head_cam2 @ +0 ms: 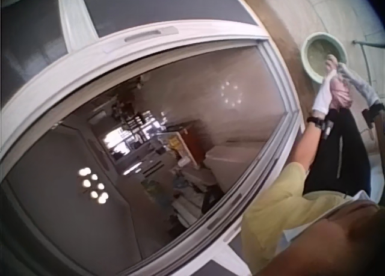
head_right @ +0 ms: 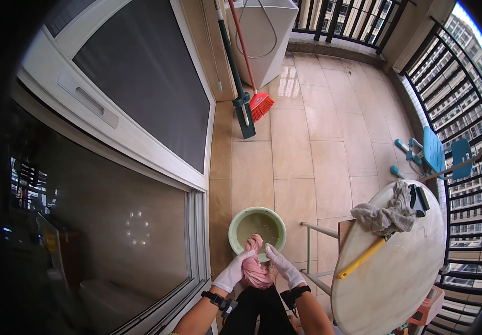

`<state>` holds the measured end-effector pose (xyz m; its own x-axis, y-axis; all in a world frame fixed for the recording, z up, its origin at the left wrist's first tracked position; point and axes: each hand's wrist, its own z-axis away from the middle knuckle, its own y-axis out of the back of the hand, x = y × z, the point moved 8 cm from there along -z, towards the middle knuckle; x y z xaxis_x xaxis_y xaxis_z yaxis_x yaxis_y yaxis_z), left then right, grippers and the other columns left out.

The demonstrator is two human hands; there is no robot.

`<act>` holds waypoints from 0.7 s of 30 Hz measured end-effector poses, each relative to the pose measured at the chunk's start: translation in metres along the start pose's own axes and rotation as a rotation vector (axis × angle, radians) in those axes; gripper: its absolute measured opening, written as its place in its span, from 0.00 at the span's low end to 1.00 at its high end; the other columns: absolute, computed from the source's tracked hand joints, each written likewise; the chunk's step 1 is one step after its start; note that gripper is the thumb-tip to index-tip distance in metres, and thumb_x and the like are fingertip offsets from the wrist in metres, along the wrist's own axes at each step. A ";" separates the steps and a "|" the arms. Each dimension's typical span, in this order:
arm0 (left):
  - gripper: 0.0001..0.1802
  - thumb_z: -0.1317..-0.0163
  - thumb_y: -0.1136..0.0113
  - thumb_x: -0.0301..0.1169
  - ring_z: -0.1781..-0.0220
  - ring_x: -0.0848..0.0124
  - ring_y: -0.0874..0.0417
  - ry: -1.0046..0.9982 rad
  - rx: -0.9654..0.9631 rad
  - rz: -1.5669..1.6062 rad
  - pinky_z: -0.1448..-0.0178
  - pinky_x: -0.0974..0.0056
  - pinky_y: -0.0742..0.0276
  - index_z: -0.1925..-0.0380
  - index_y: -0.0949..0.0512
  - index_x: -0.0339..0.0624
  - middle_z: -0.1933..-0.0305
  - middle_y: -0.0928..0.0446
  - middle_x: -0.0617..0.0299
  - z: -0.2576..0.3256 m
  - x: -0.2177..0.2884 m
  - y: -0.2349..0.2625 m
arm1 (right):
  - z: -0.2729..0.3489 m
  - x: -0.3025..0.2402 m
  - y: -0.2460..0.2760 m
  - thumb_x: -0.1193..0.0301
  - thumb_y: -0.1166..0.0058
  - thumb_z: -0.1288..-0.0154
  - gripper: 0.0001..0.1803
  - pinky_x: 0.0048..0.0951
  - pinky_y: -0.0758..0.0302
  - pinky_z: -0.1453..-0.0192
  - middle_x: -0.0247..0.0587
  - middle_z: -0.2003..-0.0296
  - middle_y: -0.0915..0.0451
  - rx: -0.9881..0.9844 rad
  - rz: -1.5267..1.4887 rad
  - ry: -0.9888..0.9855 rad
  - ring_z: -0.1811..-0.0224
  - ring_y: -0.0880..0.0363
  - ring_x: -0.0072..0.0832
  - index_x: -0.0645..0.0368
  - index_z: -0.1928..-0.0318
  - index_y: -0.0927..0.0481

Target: The person cleans a sliding door track by wringing out a cloth in a bucket of water, wiping the metal tracks repeatedly, and then using the cloth to wipe the bottom edge of the glass door frame.

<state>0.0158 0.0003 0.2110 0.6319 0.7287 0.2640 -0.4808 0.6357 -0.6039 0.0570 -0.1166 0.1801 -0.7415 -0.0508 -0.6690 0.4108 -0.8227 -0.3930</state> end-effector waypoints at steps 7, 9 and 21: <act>0.18 0.40 0.50 0.27 0.44 0.61 0.25 -0.151 0.014 0.386 0.36 0.58 0.33 0.51 0.29 0.30 0.48 0.25 0.51 0.048 0.033 -0.001 | 0.088 -0.036 -0.060 0.62 0.43 0.36 0.28 0.27 0.34 0.38 0.37 0.47 0.27 0.023 -0.090 0.020 0.44 0.30 0.23 0.63 0.41 0.33; 0.20 0.39 0.49 0.27 0.45 0.63 0.25 -0.186 -0.074 0.306 0.37 0.58 0.32 0.47 0.31 0.33 0.46 0.27 0.54 0.067 0.037 -0.022 | 0.110 -0.060 -0.060 0.67 0.39 0.40 0.28 0.27 0.32 0.40 0.37 0.50 0.24 0.195 -0.042 0.111 0.48 0.27 0.24 0.64 0.42 0.32; 0.18 0.35 0.48 0.34 0.61 0.79 0.23 -0.343 0.305 -0.420 0.59 0.73 0.28 0.47 0.27 0.41 0.55 0.22 0.63 0.212 0.053 0.020 | 0.179 -0.191 -0.182 0.68 0.44 0.36 0.25 0.24 0.31 0.42 0.35 0.49 0.25 0.031 -0.009 0.188 0.48 0.27 0.21 0.65 0.42 0.33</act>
<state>-0.0891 0.1055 0.3720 0.5976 0.4089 0.6897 -0.4180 0.8929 -0.1672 0.0288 -0.0586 0.4926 -0.6319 0.0607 -0.7726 0.3863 -0.8396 -0.3818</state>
